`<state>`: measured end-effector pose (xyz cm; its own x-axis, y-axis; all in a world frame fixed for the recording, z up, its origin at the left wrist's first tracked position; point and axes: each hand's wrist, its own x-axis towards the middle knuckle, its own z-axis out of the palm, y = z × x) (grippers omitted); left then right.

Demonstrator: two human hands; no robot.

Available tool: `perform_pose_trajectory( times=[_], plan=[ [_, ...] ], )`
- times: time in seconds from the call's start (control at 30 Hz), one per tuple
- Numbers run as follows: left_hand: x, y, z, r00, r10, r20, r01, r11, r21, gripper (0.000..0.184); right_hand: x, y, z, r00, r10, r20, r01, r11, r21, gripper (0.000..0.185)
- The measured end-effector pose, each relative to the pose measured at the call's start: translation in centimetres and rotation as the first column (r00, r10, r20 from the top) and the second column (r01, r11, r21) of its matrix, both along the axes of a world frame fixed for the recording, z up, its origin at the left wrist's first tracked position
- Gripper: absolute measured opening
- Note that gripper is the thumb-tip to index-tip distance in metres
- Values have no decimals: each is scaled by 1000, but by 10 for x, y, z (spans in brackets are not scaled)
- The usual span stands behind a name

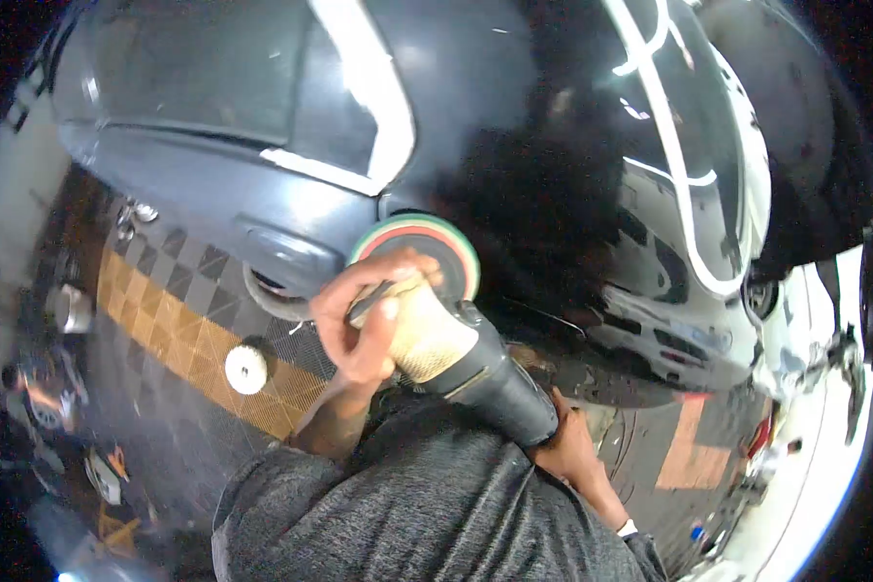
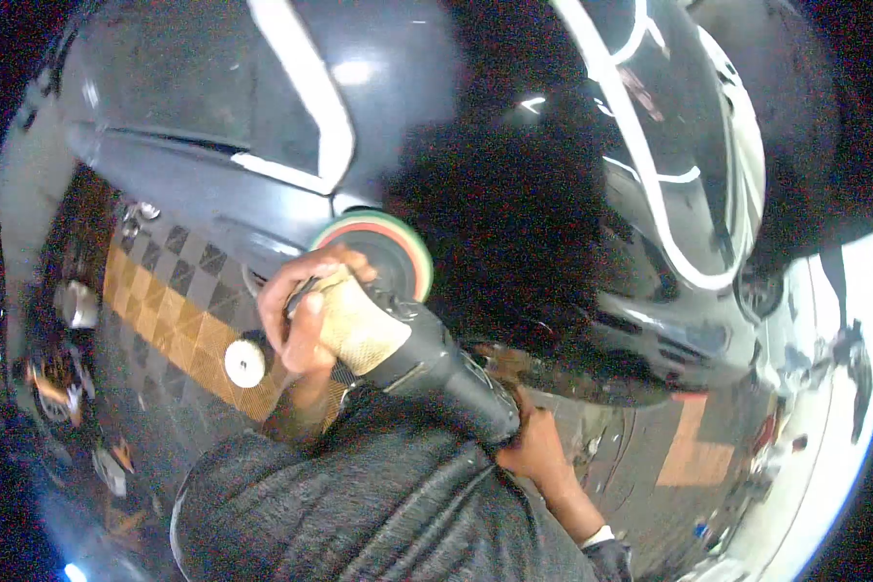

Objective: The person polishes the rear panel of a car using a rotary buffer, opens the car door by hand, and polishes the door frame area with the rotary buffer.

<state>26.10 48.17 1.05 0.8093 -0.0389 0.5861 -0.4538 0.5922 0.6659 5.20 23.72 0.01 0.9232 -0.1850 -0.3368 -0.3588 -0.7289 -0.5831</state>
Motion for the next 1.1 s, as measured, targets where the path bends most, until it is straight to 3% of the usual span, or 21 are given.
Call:
perform_pose_trajectory(
  times=[0.13, 0.2, 0.3, 0.37, 0.4, 0.47, 0.53, 0.6, 0.7, 0.93, 0.97, 1.03, 1.1],
  plan=[
    [-21, -29, 19, 996, -69, -49, 72, 996, 55, 30, -19, -14, -3, 994, -92, -54, 99, 981, 166, 92],
    [-27, -47, 23, 992, -80, -101, 90, 990, 104, 30, -33, -18, 2, 982, -162, -96, 174, 976, 129, 93],
    [-32, -73, 25, 988, -155, -1, 153, 976, 155, 28, -62, -29, -11, 976, -194, -100, 202, 976, 82, 95],
    [-36, -100, 28, 982, -169, 87, 147, 966, 211, 27, -75, -36, -9, 983, -157, 99, 152, 987, 57, 88],
    [-39, -114, 29, 970, -169, 173, 119, 956, 268, 26, -87, -43, -17, 985, -142, 95, 137, 989, 57, 88],
    [-48, -147, 39, 938, -199, 283, 94, 934, 345, 25, -124, -59, -55, 931, -338, 135, 294, 917, 270, 86],
    [-68, -179, 44, 927, -279, 249, 184, 920, 346, 24, -158, -71, -76, 916, -371, 154, 319, 905, 282, 80],
    [-77, -201, 42, 911, -327, 251, 237, 914, 328, 23, -171, -78, -85, 870, -490, 53, 423, 797, 431, 77],
    [-81, -209, 41, 907, -335, 255, 258, 921, 292, 24, -153, -72, -51, 861, -509, 7, 472, 804, 362, 74],
    [-50, -146, 37, 937, -226, 265, 152, 950, 271, 31, -102, -68, -42, 932, -344, 118, 297, 906, 300, 81],
    [-49, -132, 37, 960, -210, 187, 145, 940, 309, 34, -95, -67, -43, 946, -303, 117, 266, 930, 256, 83],
    [-39, -105, 35, 969, -158, 189, 88, 938, 335, 34, -83, -62, -41, 959, -262, 109, 235, 948, 214, 85],
    [-31, -81, 26, 977, -121, 174, 63, 950, 307, 33, -62, -57, -35, 992, -111, 61, 107, 992, 69, 89]
  ],
)
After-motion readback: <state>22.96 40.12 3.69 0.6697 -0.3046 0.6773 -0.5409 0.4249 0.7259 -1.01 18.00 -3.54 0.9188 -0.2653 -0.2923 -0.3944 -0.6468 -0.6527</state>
